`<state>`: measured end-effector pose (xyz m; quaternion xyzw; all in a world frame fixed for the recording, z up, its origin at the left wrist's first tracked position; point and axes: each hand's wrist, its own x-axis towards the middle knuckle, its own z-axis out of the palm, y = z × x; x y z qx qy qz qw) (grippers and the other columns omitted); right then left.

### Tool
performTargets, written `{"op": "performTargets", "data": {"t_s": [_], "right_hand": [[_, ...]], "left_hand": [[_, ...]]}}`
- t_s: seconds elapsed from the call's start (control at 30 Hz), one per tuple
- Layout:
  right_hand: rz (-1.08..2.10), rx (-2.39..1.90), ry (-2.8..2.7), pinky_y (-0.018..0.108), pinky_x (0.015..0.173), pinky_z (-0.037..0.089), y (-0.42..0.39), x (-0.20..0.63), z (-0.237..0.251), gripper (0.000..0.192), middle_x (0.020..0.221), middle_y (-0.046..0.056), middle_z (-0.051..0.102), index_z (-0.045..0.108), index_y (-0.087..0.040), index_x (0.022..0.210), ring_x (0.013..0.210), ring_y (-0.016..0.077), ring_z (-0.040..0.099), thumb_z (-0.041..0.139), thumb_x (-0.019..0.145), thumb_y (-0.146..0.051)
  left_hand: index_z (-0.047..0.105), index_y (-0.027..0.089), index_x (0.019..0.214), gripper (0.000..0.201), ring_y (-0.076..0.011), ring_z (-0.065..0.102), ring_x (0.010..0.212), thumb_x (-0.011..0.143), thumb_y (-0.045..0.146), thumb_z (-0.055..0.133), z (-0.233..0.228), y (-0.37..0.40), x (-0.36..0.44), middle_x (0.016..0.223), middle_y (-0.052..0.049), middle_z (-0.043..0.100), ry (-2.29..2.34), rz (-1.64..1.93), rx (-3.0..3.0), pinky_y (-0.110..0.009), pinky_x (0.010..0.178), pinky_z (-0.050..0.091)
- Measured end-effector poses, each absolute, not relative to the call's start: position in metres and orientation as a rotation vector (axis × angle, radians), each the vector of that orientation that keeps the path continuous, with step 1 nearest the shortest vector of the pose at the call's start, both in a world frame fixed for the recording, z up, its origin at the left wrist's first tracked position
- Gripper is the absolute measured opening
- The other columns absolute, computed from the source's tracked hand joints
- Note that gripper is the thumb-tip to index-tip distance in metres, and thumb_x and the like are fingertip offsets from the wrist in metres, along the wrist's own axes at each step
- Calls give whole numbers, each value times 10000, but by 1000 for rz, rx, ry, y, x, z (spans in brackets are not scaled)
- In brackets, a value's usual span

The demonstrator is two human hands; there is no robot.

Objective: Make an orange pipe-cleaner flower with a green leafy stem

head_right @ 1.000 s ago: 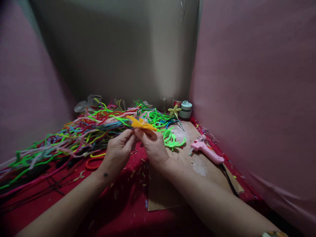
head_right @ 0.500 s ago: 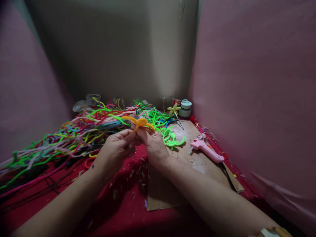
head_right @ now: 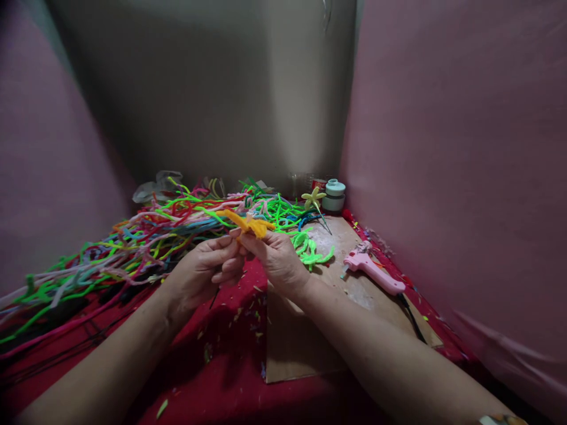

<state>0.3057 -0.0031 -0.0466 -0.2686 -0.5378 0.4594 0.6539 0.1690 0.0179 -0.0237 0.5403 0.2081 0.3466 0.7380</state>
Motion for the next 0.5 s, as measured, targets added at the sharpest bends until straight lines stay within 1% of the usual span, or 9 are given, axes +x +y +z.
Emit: {"op": "performTargets", "data": {"t_s": [0.07, 0.13, 0.2, 0.23, 0.27, 0.3, 0.37, 0.43, 0.5], "right_hand": [[1013, -642, -1272, 289, 646, 464, -4, 305, -47, 289, 598, -9, 570, 695, -190, 803, 585, 127, 522, 566, 820, -448], [926, -656, -1315, 300, 664, 474, -4, 305, -49, 301, 639, 13, 608, 710, -190, 802, 615, 142, 546, 551, 832, -444], [759, -677, -1328, 305, 735, 476, -4, 306, -51, 224, 743, 23, 654, 721, -211, 804, 702, 154, 574, 592, 815, -394], [674, -691, -1330, 309, 776, 472, -4, 307, -52, 176, 792, 21, 669, 724, -225, 818, 746, 160, 581, 609, 808, -358], [599, -706, -1338, 315, 810, 465, -4, 307, -52, 142, 828, 17, 678, 727, -241, 839, 779, 164, 585, 614, 807, -321], [537, -716, -1353, 322, 835, 459, -4, 308, -52, 136, 852, 13, 683, 727, -256, 865, 801, 166, 588, 606, 813, -288], [443, -723, -1395, 331, 846, 458, -4, 309, -53, 172, 876, 8, 690, 724, -280, 911, 814, 170, 595, 576, 830, -247], [384, -723, -1424, 336, 833, 464, -3, 309, -53, 203, 875, 9, 690, 717, -290, 947, 816, 174, 601, 550, 845, -241], [351, -729, -1434, 342, 825, 466, -2, 310, -54, 217, 862, 13, 686, 712, -288, 968, 817, 178, 600, 530, 856, -250]], "left_hand": [[642, 135, 745, 176, -35, 354, 405, 765, 310, 654, -22, 18, 170, 517, 39, 476, 510, 823, 1293, -164, 413, 295], [666, 136, 727, 176, -80, 491, 520, 733, 311, 682, -21, 18, 170, 599, 1, 579, 585, 884, 1412, -191, 525, 401], [689, 143, 754, 159, -129, 571, 661, 686, 283, 718, -21, 20, 169, 706, -21, 652, 653, 931, 1505, -233, 687, 456], [696, 150, 781, 165, -144, 586, 712, 664, 259, 732, -20, 21, 169, 747, -22, 668, 684, 962, 1532, -247, 743, 457], [697, 157, 801, 178, -149, 589, 734, 646, 234, 740, -19, 21, 168, 765, -16, 673, 713, 1010, 1544, -249, 762, 455], [693, 160, 800, 174, -144, 584, 729, 641, 217, 738, -18, 22, 167, 756, -10, 667, 737, 1069, 1539, -242, 753, 455], [666, 154, 720, 105, -121, 553, 646, 669, 234, 712, -14, 23, 164, 672, 1, 629, 741, 1168, 1477, -220, 667, 452], [619, 152, 650, 188, -109, 505, 550, 723, 320, 666, -9, 22, 161, 584, 6, 569, 673, 1174, 1366, -219, 555, 435], [597, 158, 646, 291, -109, 479, 497, 754, 427, 621, -4, 20, 157, 548, 6, 537, 585, 1094, 1253, -228, 483, 418]]}}
